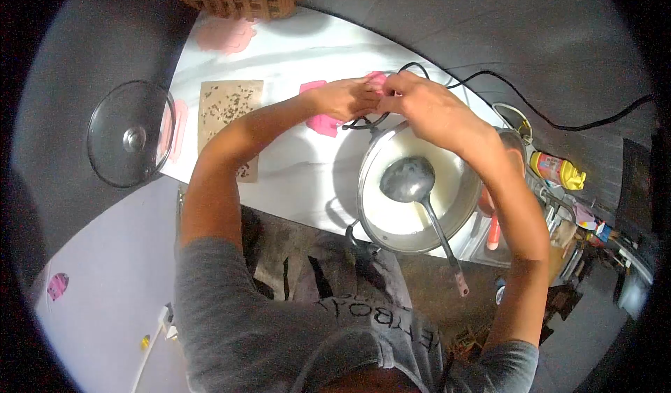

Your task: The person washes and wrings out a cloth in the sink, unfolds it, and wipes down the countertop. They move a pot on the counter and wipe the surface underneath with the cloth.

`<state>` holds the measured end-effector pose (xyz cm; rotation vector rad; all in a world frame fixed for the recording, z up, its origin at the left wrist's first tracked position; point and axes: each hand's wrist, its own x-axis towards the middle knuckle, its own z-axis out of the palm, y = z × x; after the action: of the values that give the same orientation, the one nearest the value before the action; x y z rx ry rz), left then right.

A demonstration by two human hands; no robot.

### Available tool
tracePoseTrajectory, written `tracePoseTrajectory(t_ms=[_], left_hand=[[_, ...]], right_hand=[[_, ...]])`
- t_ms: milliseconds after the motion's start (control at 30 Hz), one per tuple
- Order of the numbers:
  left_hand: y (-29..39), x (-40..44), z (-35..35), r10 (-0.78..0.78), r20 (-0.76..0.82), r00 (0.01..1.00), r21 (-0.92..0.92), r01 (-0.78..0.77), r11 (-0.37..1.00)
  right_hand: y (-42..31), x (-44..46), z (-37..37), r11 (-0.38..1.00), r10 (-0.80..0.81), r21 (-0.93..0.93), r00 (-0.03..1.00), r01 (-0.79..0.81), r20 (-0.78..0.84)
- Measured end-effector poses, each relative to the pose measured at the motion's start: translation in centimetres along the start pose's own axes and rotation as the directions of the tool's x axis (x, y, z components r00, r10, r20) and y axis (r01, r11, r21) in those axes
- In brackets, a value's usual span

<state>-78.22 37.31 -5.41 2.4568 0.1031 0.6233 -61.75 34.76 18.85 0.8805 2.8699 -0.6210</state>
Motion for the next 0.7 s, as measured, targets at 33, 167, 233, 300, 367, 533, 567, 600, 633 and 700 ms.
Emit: tracePoseTrajectory(t_ms=[33,167,233,300,367,533,567,600,633,700], left_hand=[[0.9,-0.2,-0.3,-0.014,0.013,1.0,0.12,0.012,0.993],[3.6,-1.0,-0.8,-0.134,0.106,0.985,0.19,0.112,0.975],[5.9,-1.7,-1.3,-0.118,-0.151,0.982,0.033,0.124,0.992],[6.4,-3.1,-0.2,-0.08,-0.186,0.979,0.154,0.109,0.982],[6.6,-4.1,2.2,-0.278,-0.006,0.961,0.216,0.272,0.938],[10.9,-3.9,3.6,-0.335,-0.006,0.942,0.185,0.33,0.925],[11.9,-3.6,3.7,-0.284,-0.026,0.958,0.305,0.278,0.911],[12.7,-3.3,3.6,-0.228,-0.038,0.973,0.419,0.223,0.88],[12.9,-3.4,4.2,-0.238,-0.09,0.967,0.353,0.254,0.901],[13.1,-3.5,5.3,-0.277,-0.127,0.952,0.276,0.302,0.912]], right_hand=[[0.1,0.0,0.0,1.0,0.007,-0.013,1.0,-0.007,-0.011],[-0.1,-0.3,0.1,0.999,0.04,-0.023,0.998,-0.041,-0.039],[0.2,-0.3,0.4,0.997,0.075,-0.032,0.997,-0.076,-0.03],[0.5,-0.1,0.4,0.999,0.048,-0.017,0.998,-0.049,-0.035],[0.6,0.0,0.4,1.0,-0.006,0.009,0.998,0.007,-0.066],[1.1,1.1,1.2,0.999,0.009,-0.031,0.999,-0.011,-0.054],[1.4,1.4,1.6,1.0,-0.006,-0.008,0.997,0.005,-0.083],[1.6,1.7,1.9,1.0,-0.016,0.015,0.994,0.018,-0.111],[1.6,2.1,2.0,0.999,0.007,0.033,0.995,-0.004,-0.104],[1.5,2.6,2.0,0.999,0.026,0.023,0.997,-0.025,-0.067]])
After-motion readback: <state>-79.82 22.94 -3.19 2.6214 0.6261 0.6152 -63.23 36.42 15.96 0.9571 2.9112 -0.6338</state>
